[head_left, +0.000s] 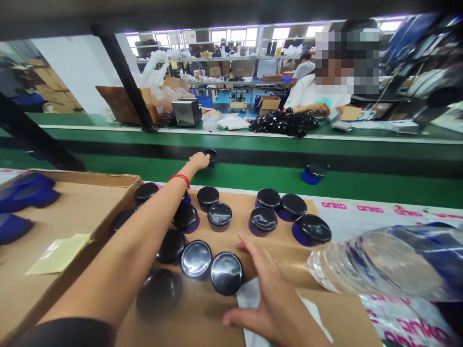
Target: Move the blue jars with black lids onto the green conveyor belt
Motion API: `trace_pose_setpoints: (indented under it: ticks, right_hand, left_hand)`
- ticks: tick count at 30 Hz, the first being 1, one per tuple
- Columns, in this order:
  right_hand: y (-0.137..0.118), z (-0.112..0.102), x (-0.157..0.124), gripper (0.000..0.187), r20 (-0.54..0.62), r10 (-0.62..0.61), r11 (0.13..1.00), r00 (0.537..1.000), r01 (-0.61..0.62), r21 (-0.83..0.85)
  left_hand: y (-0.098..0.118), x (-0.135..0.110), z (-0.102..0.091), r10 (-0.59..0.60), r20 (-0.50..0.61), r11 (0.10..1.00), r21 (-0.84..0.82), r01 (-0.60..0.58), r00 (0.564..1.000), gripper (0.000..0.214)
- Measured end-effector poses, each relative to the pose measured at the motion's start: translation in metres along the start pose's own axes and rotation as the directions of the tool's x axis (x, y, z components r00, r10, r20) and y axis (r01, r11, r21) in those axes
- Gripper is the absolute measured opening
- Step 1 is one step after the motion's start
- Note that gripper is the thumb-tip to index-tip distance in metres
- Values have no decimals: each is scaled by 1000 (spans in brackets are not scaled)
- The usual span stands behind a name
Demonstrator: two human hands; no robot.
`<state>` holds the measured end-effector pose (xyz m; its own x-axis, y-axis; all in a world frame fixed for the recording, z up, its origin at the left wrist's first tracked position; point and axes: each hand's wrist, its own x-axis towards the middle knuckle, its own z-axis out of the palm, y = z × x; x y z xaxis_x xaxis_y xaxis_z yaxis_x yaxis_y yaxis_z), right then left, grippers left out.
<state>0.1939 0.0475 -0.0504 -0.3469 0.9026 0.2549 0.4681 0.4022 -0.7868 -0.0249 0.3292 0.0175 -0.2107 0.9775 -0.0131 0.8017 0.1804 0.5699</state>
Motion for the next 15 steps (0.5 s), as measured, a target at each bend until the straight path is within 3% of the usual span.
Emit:
trace_pose_setpoints:
  ticks: [3,5,7,9,10,12,13,15]
  right_hand:
    - [-2,11,5,73,79,40,999,996,-40,-5]
    - [-1,14,4,57,80,63,997,995,-66,30]
    - [0,13,-1,59,55,104,989,993,-109,103]
    - [-1,8,-6,60,39,127,966,991,-132,222]
    - [-3,5,-8,59,37,125,948,991,-131,290]
    - [-10,-2,-11,58,59,83,895,995,-101,434]
    - [-15,-4,-12,59,58,50,861,997,-72,504]
    - [-27,-6,-11,63,-17,9,854,1000,2,520]
  left_hand:
    - [11,-10,-31,30,14,995,99,-31,999,36]
    - [22,-30,-61,100,23,985,137,-102,995,38]
    - [31,-68,-91,210,26,965,153,-211,977,45]
    - [30,-124,-112,320,17,936,148,-319,947,57]
    - [25,-157,-116,400,17,909,119,-399,917,58]
    - [7,-221,-110,601,1,798,-68,-599,800,61]
    - [-5,-249,-101,621,-22,775,-135,-618,783,56]
    - [-26,-289,-78,612,69,773,-264,-577,788,52]
